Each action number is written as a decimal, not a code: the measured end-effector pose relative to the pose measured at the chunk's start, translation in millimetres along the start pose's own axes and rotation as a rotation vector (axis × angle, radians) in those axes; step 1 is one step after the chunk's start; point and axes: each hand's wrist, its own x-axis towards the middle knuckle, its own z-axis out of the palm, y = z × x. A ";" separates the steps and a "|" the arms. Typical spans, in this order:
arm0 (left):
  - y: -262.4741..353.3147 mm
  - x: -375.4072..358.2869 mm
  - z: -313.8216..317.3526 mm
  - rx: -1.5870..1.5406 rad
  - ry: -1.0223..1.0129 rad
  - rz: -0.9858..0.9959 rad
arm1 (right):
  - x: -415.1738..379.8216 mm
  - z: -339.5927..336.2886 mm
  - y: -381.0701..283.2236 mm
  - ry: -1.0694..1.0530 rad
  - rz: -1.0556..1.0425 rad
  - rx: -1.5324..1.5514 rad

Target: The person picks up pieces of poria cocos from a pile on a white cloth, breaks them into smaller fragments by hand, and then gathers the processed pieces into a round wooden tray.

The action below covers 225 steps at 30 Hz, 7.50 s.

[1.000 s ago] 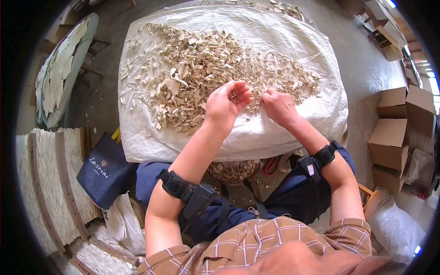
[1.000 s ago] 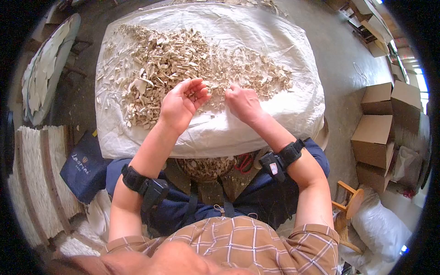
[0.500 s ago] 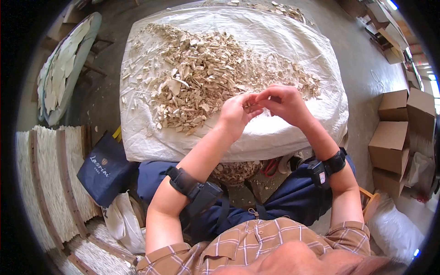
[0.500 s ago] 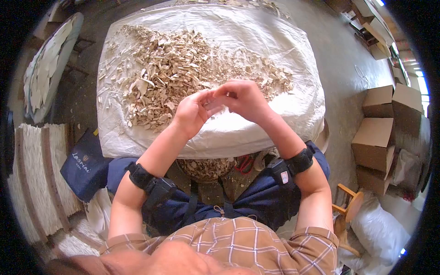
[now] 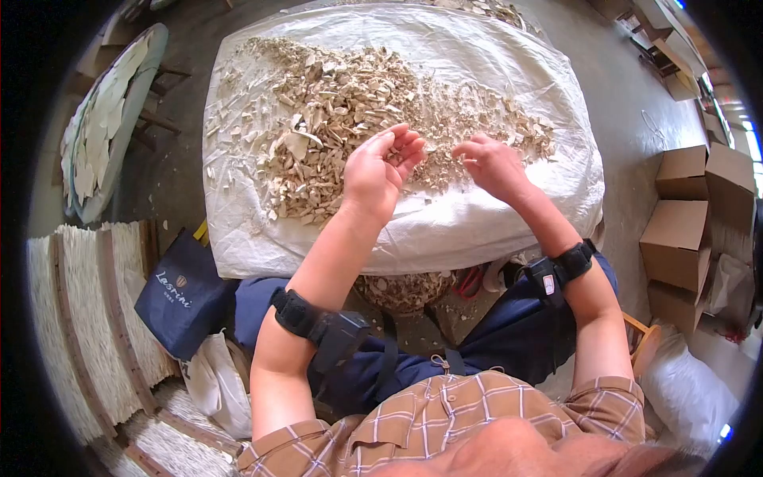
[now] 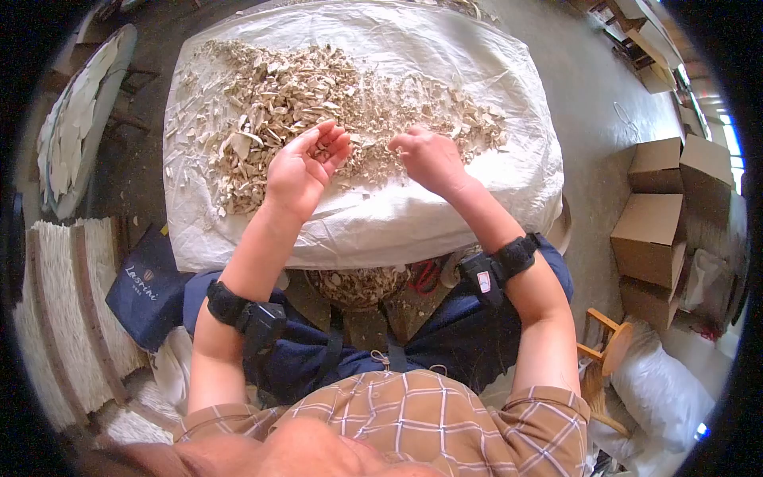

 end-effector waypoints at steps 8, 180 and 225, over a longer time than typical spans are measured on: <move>3.9 -5.2 0.5 0.047 0.008 0.020 | -0.8 9.0 9.5 0.075 0.029 -0.238; -2.6 -15.1 16.1 0.248 -0.157 -0.069 | -35.4 33.3 -15.5 -0.022 -0.108 0.008; -40.4 -9.8 12.4 0.961 -0.241 0.232 | -32.9 -7.4 -18.0 -0.097 0.455 1.465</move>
